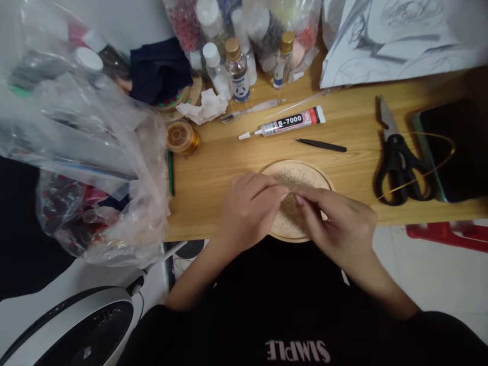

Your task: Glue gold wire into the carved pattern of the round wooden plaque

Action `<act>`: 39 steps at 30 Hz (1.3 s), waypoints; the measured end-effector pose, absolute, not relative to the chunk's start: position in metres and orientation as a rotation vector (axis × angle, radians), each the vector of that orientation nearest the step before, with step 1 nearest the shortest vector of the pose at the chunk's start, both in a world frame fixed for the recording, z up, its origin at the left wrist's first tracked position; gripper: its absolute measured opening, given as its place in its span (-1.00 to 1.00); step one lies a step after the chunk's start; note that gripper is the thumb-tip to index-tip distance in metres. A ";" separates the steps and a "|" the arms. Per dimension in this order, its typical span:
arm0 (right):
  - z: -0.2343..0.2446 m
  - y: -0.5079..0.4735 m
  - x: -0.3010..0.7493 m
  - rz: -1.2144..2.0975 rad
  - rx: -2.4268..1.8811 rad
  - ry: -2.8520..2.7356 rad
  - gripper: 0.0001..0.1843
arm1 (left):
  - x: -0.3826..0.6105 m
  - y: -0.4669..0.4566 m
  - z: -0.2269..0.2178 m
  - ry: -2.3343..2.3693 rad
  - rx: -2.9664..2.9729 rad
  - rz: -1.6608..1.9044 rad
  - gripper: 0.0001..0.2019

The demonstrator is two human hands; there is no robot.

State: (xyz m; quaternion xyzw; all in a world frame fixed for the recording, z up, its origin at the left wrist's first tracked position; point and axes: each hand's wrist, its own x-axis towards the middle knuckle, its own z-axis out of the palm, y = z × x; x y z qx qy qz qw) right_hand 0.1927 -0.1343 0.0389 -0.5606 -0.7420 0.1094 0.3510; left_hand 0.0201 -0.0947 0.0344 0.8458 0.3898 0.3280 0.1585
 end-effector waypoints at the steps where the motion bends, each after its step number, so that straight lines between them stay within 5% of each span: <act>1: 0.039 -0.134 0.194 0.287 -1.431 -1.932 -0.84 | 0.018 -0.092 0.035 1.081 2.404 0.926 -0.93; 9: 0.043 -0.131 0.205 0.390 -1.271 -1.986 -0.82 | 0.008 -0.080 0.033 0.801 2.363 0.923 -0.93; 39: 0.060 -0.142 0.187 0.261 -1.641 -1.882 -0.92 | 0.028 -0.096 0.035 1.023 2.540 1.167 -0.92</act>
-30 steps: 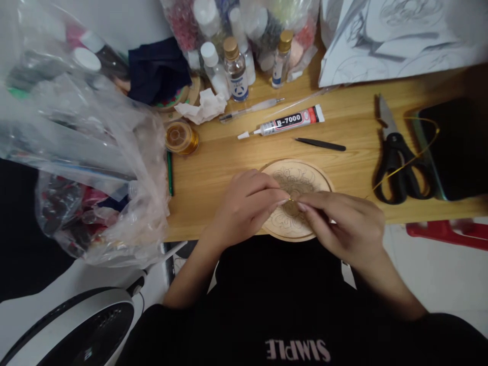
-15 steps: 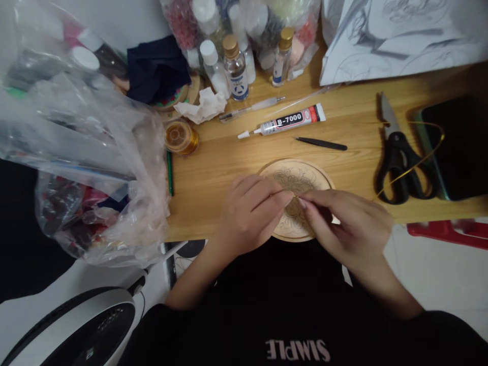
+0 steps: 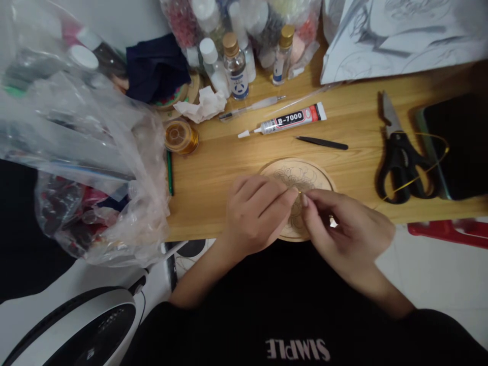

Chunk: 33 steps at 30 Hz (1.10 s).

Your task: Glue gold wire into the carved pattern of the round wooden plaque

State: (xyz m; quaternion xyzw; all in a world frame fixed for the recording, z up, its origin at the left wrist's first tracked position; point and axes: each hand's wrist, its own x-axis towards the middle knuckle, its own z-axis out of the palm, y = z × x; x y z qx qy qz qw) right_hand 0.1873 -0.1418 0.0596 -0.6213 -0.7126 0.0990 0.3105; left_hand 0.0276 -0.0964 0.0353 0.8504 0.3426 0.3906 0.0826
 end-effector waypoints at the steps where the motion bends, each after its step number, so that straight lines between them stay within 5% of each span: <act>1: 0.061 -0.142 0.187 0.270 -1.663 -1.883 -0.91 | 0.029 -0.097 0.035 1.038 2.545 1.171 -0.92; 33: 0.049 -0.133 0.173 -0.009 -1.540 -1.651 -0.88 | 0.047 -0.103 0.037 1.426 2.459 1.383 -0.89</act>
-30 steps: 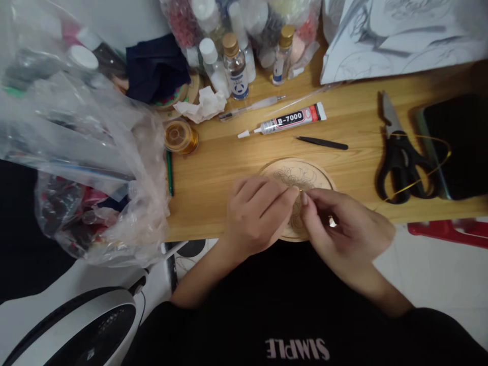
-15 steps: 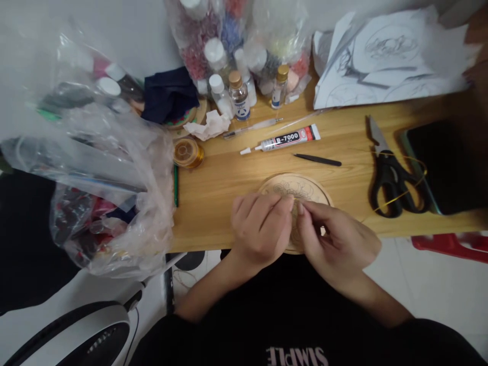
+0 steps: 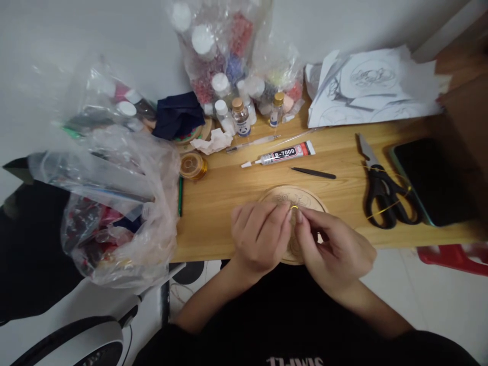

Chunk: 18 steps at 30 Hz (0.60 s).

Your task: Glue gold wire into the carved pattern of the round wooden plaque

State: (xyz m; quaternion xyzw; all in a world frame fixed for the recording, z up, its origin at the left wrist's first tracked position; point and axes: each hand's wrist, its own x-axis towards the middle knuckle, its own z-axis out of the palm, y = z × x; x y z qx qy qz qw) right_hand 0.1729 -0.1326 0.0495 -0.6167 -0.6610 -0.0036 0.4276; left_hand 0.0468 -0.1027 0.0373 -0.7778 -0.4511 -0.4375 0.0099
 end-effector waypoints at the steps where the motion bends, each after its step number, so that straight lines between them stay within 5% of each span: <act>1: 0.050 -0.132 0.173 -0.021 -1.548 -1.651 -0.88 | 0.047 -0.103 0.037 -1.399 -2.431 -1.363 -0.88; 18: 0.051 -0.136 0.173 -0.036 -1.439 -1.642 -0.77 | 0.046 -0.101 0.043 -1.319 -2.398 -1.397 -0.88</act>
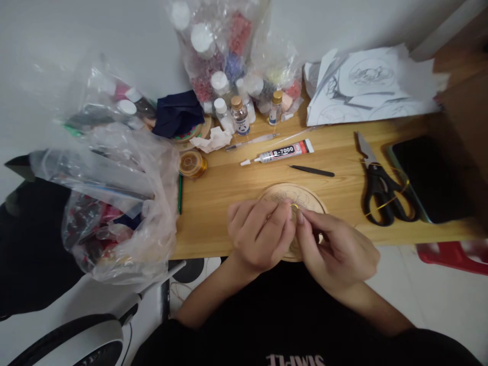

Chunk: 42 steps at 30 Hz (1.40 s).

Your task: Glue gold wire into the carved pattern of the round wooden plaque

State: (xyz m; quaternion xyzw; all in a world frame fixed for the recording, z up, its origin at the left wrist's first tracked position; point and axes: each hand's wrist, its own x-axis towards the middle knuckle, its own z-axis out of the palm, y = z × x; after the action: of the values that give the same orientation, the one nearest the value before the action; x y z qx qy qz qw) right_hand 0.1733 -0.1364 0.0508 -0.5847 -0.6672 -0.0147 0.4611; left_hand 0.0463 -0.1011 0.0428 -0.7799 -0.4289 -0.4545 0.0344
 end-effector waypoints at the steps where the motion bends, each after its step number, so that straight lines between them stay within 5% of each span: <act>1: 0.051 -0.136 0.173 -0.031 -1.445 -1.641 -0.78 | 0.046 -0.101 0.043 -1.323 -2.407 -1.401 -0.88; 22: 0.047 -0.139 0.176 0.005 -1.398 -1.652 -0.71 | 0.045 -0.103 0.046 -1.293 -2.456 -1.362 -0.84; 30: 0.040 -0.135 0.190 0.126 -1.341 -1.879 -0.87 | 0.029 -0.104 0.033 -1.438 -2.486 -1.290 -0.88; 42: 0.032 -0.140 0.192 0.119 -1.347 -1.913 -0.87 | 0.024 -0.108 0.029 -1.468 -2.636 -1.288 -0.97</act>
State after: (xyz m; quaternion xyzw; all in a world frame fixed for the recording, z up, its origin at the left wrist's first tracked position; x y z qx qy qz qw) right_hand 0.1922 -0.1395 0.0318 -0.5297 -0.7523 0.0466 0.3890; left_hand 0.0244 -0.1081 0.0289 -0.8015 -0.4464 -0.3918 -0.0693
